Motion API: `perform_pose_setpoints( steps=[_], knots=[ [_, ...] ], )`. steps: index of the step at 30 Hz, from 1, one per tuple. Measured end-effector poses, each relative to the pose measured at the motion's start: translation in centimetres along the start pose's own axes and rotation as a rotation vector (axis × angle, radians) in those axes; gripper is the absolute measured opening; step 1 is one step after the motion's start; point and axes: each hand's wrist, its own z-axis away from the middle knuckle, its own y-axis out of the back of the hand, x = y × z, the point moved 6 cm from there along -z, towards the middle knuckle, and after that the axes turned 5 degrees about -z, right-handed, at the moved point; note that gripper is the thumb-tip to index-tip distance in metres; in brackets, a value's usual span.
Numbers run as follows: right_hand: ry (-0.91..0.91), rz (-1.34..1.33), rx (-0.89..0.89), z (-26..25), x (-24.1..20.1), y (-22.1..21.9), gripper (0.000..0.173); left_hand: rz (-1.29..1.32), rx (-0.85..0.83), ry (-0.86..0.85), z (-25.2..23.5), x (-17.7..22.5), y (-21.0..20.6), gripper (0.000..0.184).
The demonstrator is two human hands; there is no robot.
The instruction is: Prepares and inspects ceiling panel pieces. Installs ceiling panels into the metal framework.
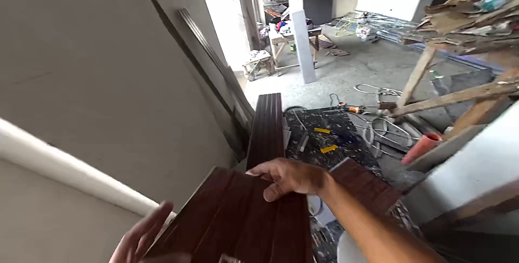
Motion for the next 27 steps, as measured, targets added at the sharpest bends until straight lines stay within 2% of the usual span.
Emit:
perform_pose_setpoints(
  steps=[1,3,5,6,8,10,14,16,20,25,27],
  knots=[
    [0.043,-0.020,0.041,0.2,-0.2,0.1,0.058,-0.009,0.067,0.042,-0.8,-0.4,0.2,0.034],
    [0.152,-0.091,0.232,0.7,-0.7,0.7,0.052,0.170,0.279,0.188,-1.8,-1.1,0.0,0.051],
    [0.241,-0.115,0.368,0.9,-1.0,1.8,0.047,0.489,0.520,0.422,-2.6,-1.8,-1.1,0.045],
    [0.265,-0.120,0.408,0.7,-1.0,2.3,0.046,0.633,0.587,0.492,-2.9,-1.9,-1.8,0.042],
    [0.299,-0.159,0.443,0.3,-0.4,2.8,0.046,0.773,0.620,0.520,-3.3,-2.2,-3.0,0.042],
    [0.325,-0.195,0.454,-0.1,0.3,3.3,0.047,0.744,0.590,0.496,-3.4,-2.5,-4.0,0.043],
    [0.338,-0.207,0.401,-1.1,1.8,3.5,0.051,0.425,0.594,0.438,-4.1,-3.9,-5.1,0.072],
    [0.302,-0.202,0.362,-1.8,3.2,2.9,0.055,0.360,0.675,0.432,-4.2,-4.8,-5.5,0.065],
    [0.301,-0.130,0.345,-2.9,5.0,1.1,0.062,0.417,0.768,0.530,-3.9,-7.6,-5.9,0.039],
    [0.332,0.008,0.446,-3.6,6.3,-0.3,0.051,0.459,0.789,0.545,-3.6,-10.8,-5.9,0.030],
    [0.313,0.000,0.443,-3.7,6.5,-0.7,0.044,0.396,0.787,0.536,-3.7,-11.7,-5.6,0.009]
  ],
)
